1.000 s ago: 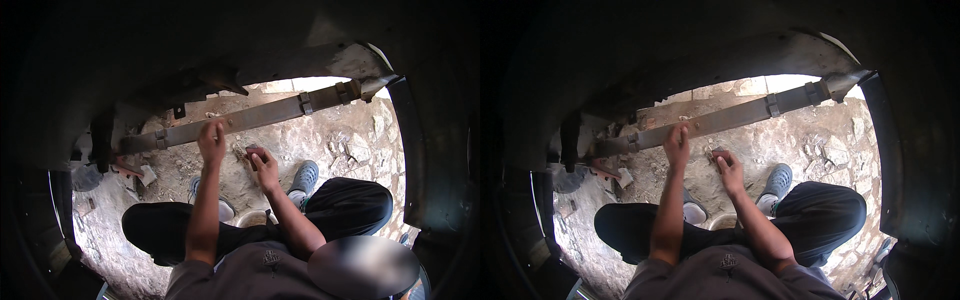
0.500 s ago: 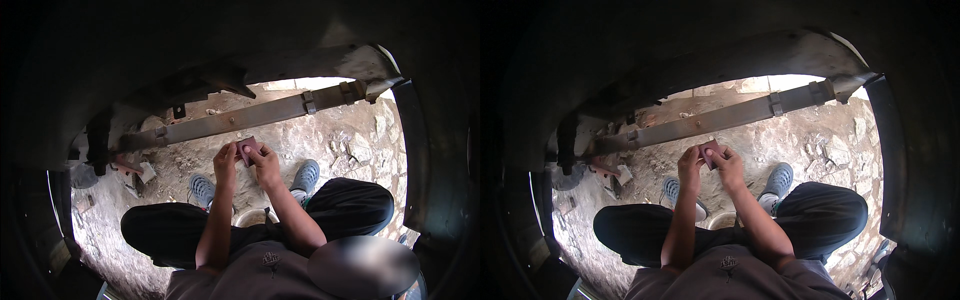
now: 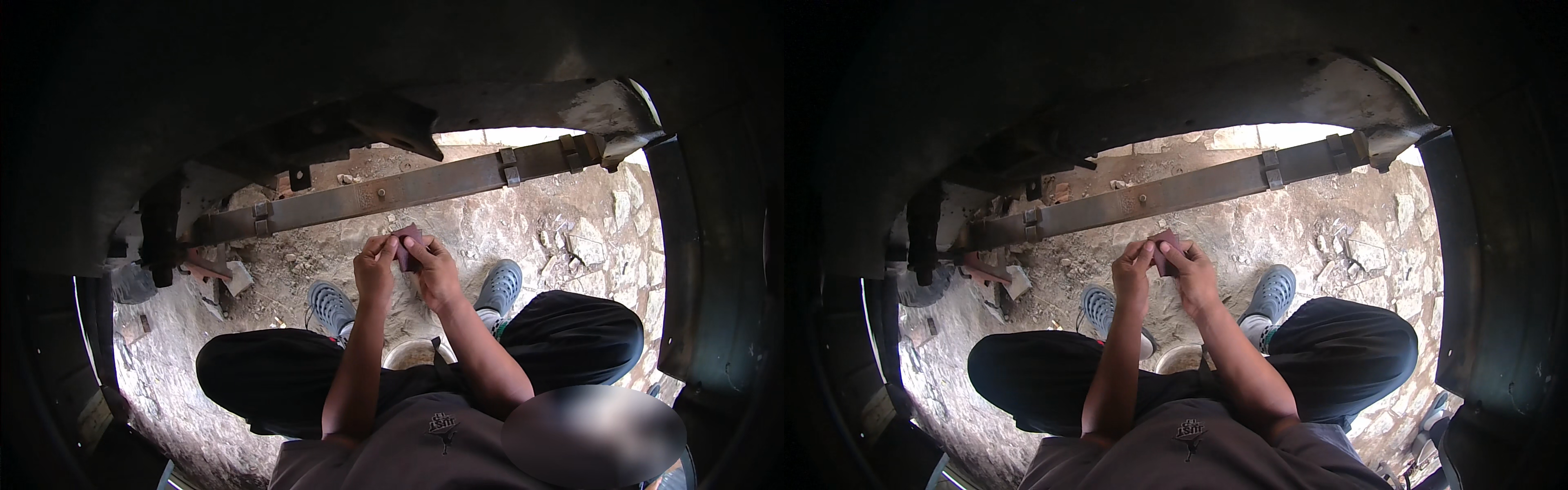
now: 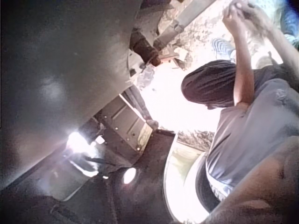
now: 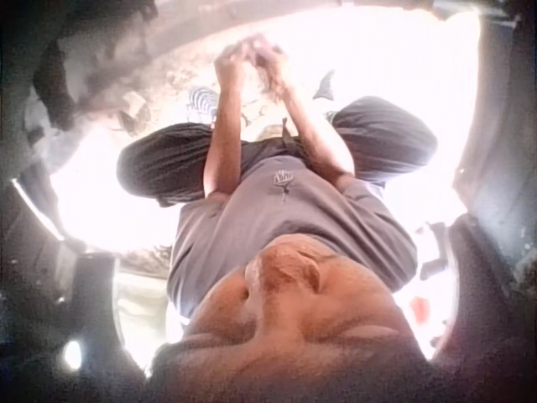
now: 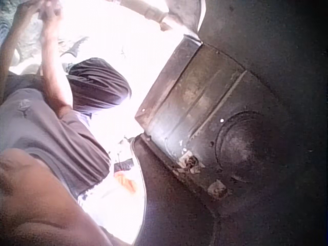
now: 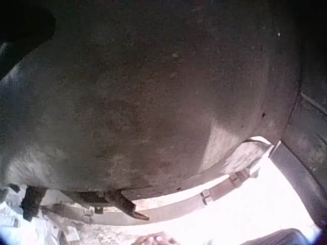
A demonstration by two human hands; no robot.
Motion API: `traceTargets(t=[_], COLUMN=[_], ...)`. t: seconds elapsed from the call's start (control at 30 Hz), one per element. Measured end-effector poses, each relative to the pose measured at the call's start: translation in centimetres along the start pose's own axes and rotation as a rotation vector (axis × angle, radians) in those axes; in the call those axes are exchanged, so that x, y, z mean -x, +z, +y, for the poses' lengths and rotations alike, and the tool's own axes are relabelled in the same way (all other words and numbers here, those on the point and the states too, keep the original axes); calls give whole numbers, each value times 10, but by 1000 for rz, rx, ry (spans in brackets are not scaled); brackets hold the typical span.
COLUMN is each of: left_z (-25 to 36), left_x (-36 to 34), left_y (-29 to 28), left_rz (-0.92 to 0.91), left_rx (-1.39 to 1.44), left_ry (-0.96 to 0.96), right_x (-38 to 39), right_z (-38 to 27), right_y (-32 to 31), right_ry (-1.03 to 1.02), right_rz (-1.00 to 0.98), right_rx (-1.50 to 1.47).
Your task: The person sits beneath a vehicle and uses a wrench to tighten bolts on a metal suspension component. They then insert a rubber bushing into a hole in the metal frame and press it into place by hand.
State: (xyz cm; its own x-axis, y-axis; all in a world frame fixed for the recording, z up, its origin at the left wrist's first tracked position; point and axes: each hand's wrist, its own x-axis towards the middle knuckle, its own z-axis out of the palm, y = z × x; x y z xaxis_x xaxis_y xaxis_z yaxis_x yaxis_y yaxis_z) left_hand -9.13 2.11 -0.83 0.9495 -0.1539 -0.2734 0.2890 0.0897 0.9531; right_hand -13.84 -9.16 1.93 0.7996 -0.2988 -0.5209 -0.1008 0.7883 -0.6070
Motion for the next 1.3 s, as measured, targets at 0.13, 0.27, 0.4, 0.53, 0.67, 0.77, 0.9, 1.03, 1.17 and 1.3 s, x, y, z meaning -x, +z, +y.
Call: traceTargets(t=[0.13,0.27,0.4,0.53,0.67,0.77,0.9,1.03,1.17,1.3], left_z=[-7,-5,2,19,30,43,43,43,34,29], left_x=[-1,-3,-8,-26,-43,-51,-57,-38,-41,-45], left_y=[-4,0,-2,-12,-14,-10,-11,-8,-22,-18], left_rz=[12,-15,9,110,231,238,135,-113,-58,184], left_rx=[175,204,195,9,-528,-723,-699,-718,-411,81], left_ry=[-90,-127,-100,-54,228,384,332,166,75,-161], right_x=[-1,-2,-7,-13,-14,-16,-14,-25,-51,-65], right_z=[1,8,16,16,14,20,23,21,20,18], right_y=[5,2,5,7,-1,-5,1,-2,2,23], right_ry=[-121,-152,-120,-47,33,-2,-35,69,-5,-215], right_rz=[-43,-44,-49,104,106,92,27,-125,-183,29], right_rx=[245,176,128,174,112,153,233,222,539,719])
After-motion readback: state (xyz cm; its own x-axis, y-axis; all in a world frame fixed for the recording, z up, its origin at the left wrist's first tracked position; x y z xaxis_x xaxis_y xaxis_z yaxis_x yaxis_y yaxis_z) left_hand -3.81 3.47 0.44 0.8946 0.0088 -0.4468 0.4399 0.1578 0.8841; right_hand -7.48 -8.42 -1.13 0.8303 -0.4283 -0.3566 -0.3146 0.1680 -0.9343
